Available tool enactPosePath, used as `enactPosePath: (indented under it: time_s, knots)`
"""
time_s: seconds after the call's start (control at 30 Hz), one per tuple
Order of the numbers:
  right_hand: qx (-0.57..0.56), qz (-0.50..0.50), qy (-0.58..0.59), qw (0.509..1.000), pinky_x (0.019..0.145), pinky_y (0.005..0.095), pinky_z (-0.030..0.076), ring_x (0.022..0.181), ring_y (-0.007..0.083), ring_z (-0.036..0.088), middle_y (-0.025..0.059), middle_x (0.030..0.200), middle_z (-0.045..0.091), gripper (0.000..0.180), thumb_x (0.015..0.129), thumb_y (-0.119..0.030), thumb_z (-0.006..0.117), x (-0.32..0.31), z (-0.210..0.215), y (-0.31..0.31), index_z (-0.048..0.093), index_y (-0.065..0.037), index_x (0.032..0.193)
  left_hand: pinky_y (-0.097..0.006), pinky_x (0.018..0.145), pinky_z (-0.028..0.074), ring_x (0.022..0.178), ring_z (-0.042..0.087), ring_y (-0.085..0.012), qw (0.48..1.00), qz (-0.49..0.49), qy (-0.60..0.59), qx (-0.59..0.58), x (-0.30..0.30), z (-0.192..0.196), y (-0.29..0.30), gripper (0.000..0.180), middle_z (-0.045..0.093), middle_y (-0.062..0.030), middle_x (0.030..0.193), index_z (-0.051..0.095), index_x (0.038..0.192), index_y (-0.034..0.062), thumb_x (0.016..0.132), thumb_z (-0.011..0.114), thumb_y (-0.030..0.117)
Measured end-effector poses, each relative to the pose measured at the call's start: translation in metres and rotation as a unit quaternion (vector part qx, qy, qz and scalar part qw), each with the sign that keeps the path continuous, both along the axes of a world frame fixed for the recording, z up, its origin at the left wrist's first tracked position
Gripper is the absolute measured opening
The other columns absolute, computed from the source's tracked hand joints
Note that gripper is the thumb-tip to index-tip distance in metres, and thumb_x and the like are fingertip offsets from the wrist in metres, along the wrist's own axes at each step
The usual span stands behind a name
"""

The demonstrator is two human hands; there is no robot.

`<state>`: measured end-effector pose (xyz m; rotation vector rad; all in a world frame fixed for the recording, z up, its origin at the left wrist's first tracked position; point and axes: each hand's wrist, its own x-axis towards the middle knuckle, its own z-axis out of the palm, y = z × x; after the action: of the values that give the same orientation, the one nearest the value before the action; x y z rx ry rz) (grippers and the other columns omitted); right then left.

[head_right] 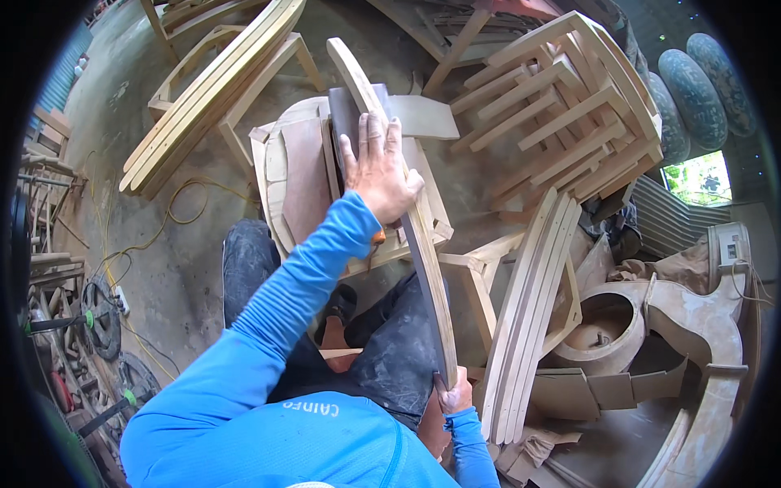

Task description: Sanding curved wooden furniture components using a stationary belt sander.

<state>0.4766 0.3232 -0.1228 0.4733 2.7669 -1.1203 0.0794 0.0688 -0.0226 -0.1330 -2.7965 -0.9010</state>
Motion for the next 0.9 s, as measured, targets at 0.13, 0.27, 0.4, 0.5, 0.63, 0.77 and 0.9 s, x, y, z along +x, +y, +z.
enactPosePath:
  time_s: [0.13,0.27,0.4,0.5,0.63,0.77,0.9]
  knots:
    - [0.010,0.011,-0.020,1.000,0.081,0.0495,0.056,0.096,0.0489,0.069,0.0266,0.102,0.070,0.043,0.090,-0.021,0.076,0.002,-0.025,-0.006,0.055,-0.004,0.124,-0.061,0.126,-0.004,0.161,0.004,-0.0378,1.000,0.011,0.006,-0.022,-0.010,-0.004,-0.006,0.091,0.012,-0.0272,0.170,0.028,0.161,-0.0008,0.084,0.058,0.038]
    - [0.011,0.035,0.042,0.998,0.083,0.0496,0.054,0.100,0.0477,0.067,0.0240,0.110,0.067,0.041,0.089,-0.022,0.076,-0.040,-0.024,-0.023,0.056,-0.005,0.121,-0.059,0.127,-0.003,0.161,0.004,-0.0364,0.999,0.017,-0.014,-0.041,-0.049,-0.012,-0.029,0.090,0.012,-0.0262,0.170,0.028,0.161,0.0005,0.085,0.057,0.040]
    - [0.055,0.056,0.099,0.992,0.079,0.0480,0.054,0.092,0.0443,0.066,0.0181,0.104,0.063,0.039,0.091,-0.027,0.076,-0.080,-0.003,-0.045,0.058,-0.007,0.119,-0.058,0.127,-0.001,0.161,0.006,-0.0362,0.999,0.009,-0.024,-0.038,-0.095,-0.014,-0.050,0.090,0.014,-0.0256,0.170,0.028,0.162,0.0029,0.086,0.056,0.043]
    - [0.059,0.040,0.107,0.992,0.079,0.0484,0.054,0.094,0.0441,0.066,0.0182,0.107,0.063,0.036,0.091,-0.026,0.075,-0.107,0.016,-0.066,0.058,-0.007,0.117,-0.055,0.129,0.000,0.161,0.006,-0.0350,0.999,0.010,-0.033,-0.039,-0.132,-0.014,-0.067,0.088,0.013,-0.0236,0.171,0.026,0.162,0.0034,0.089,0.055,0.043]
    - [0.105,0.103,0.245,0.958,0.091,0.0472,0.051,0.104,0.0403,0.062,0.0192,0.111,0.061,0.049,0.085,-0.012,0.077,-0.161,0.037,-0.088,0.057,-0.005,0.129,-0.054,0.129,0.005,0.161,0.008,-0.0337,0.998,0.022,-0.048,-0.030,-0.188,-0.022,-0.084,0.087,0.012,-0.0203,0.173,0.026,0.164,0.0081,0.090,0.051,0.046]
    - [0.098,0.095,0.229,0.964,0.096,0.0475,0.048,0.104,0.0389,0.058,0.0190,0.113,0.060,0.061,0.081,-0.006,0.077,-0.194,0.046,-0.117,0.057,-0.006,0.139,-0.055,0.129,0.008,0.160,0.014,-0.0346,0.997,0.019,-0.059,-0.035,-0.242,-0.032,-0.110,0.088,0.014,-0.0203,0.173,0.023,0.166,0.0116,0.091,0.050,0.048]
    - [0.184,0.079,0.196,0.960,0.085,0.0448,0.046,0.096,0.0352,0.059,0.0153,0.106,0.059,0.060,0.083,-0.015,0.079,-0.231,0.063,-0.132,0.059,-0.008,0.139,-0.060,0.126,0.015,0.158,0.016,-0.0389,0.993,-0.029,-0.107,0.047,-0.274,-0.024,-0.108,0.081,0.019,-0.0229,0.170,0.029,0.160,0.0012,0.095,0.048,0.045]
